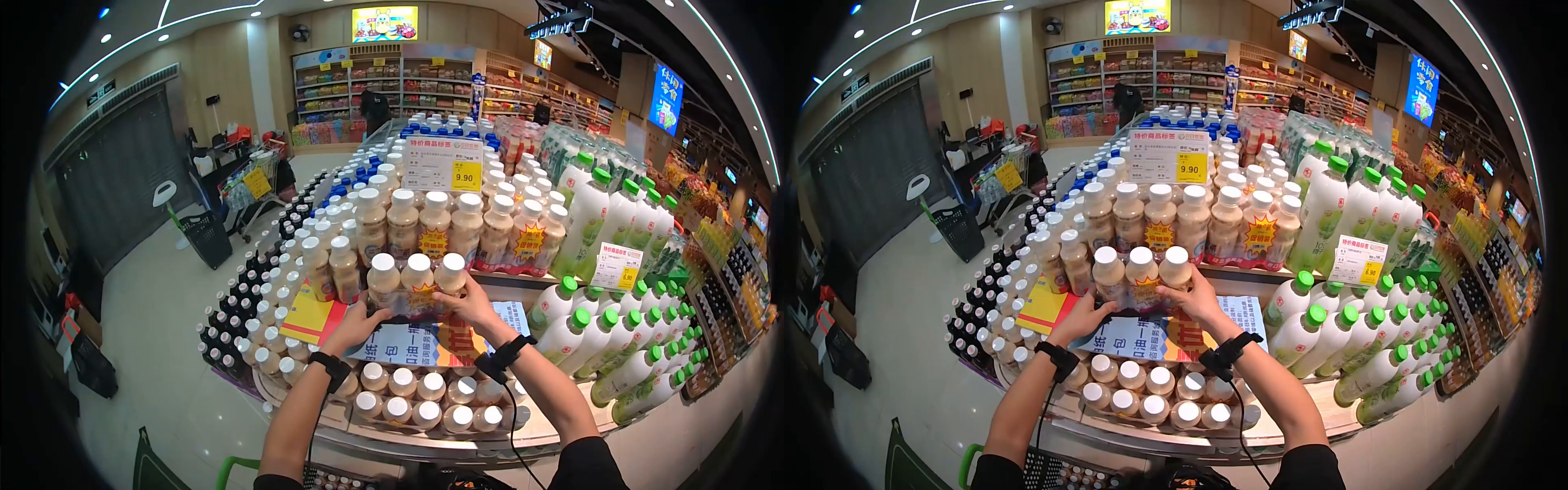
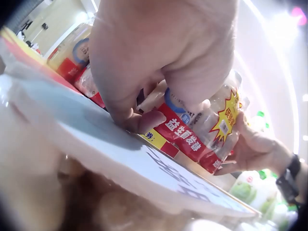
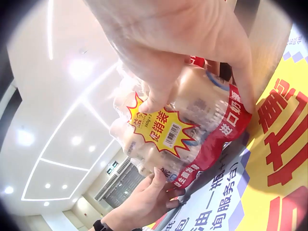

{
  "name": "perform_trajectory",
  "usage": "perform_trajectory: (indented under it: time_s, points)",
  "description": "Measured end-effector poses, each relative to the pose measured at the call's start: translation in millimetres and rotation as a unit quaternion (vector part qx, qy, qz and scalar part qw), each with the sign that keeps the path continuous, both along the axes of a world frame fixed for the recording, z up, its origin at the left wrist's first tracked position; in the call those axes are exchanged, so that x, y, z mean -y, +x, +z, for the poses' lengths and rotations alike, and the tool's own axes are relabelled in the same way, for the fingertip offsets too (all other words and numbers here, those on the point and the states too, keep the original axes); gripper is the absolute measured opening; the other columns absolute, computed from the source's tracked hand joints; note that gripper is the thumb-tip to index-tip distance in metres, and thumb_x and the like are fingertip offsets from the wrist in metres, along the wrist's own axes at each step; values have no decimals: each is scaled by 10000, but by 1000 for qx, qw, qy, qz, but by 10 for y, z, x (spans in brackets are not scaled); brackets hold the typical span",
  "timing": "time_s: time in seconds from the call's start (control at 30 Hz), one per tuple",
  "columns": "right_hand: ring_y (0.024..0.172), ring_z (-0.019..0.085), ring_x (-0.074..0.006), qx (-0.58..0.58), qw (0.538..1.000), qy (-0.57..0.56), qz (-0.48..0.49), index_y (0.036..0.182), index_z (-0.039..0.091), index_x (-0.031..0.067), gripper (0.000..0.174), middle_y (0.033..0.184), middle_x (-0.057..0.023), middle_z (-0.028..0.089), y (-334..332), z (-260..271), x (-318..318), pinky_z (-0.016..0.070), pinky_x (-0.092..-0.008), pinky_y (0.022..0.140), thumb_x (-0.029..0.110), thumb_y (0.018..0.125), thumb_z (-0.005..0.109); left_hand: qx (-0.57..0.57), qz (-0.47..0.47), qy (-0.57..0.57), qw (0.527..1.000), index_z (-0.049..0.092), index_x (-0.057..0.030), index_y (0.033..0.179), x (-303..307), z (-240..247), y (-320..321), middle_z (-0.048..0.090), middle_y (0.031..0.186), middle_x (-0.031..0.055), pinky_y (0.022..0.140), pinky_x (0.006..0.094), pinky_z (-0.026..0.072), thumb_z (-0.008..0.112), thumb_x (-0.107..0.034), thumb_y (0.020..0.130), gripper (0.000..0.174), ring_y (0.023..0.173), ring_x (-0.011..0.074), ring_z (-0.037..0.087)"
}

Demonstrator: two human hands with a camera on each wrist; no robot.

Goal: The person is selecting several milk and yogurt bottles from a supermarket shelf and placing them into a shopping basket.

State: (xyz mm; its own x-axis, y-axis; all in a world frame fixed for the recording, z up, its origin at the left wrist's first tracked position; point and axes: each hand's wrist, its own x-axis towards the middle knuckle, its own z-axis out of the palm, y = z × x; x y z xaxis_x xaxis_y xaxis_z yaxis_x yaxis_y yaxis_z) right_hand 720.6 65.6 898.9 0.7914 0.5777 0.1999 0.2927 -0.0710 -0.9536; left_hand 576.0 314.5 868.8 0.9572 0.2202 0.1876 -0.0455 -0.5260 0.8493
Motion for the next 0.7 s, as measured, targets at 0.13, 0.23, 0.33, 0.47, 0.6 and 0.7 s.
perform_trajectory:
  time_s: [0.13,0.23,0.33,0.47,0.6,0.7]
  points:
    - [1214,603,-190,-42,999,23,0,1379,522,71,688,1333,-96,634,81,10,-95,505,-359,1013,280,831,881,-16,23,133,991,396,92,1433,-54,110,50,654,1208,336,987,468,506,654,-417,983,727,1174,453,636]
    - [1204,612,-190,-25,999,24,-17,1382,526,74,716,1313,-98,650,81,-93,-194,500,-367,1017,339,820,883,-67,87,261,959,454,118,1318,-82,195,35,675,1029,365,851,534,540,608,-487,995,704,991,511,666]
    - [1144,623,-195,25,999,7,-32,1375,522,69,632,1273,-90,643,104,-156,-263,548,-363,921,270,871,845,-70,114,301,944,511,104,1194,-99,277,-5,686,897,344,784,551,548,568,-537,1001,673,904,513,677]
    - [1200,645,-257,66,996,-34,-48,1367,487,34,755,1286,-168,662,40,-207,-302,510,-402,1006,435,837,846,-37,112,287,951,492,170,1214,-260,-12,49,690,851,322,736,541,547,571,-519,1008,724,845,502,679]
    - [1213,644,-283,84,990,-97,-51,1378,446,7,778,1286,-202,653,25,-70,-254,512,-407,1006,451,859,819,-32,112,279,953,483,190,1270,-339,-115,77,700,847,300,727,514,553,579,-521,1004,765,831,477,690]
    - [1227,639,-344,141,988,-66,8,1444,376,-4,851,1316,-254,629,86,-197,-233,500,-431,1024,490,880,778,-37,116,263,957,494,137,1318,-354,-160,99,699,887,320,761,532,555,586,-567,982,785,864,485,688]
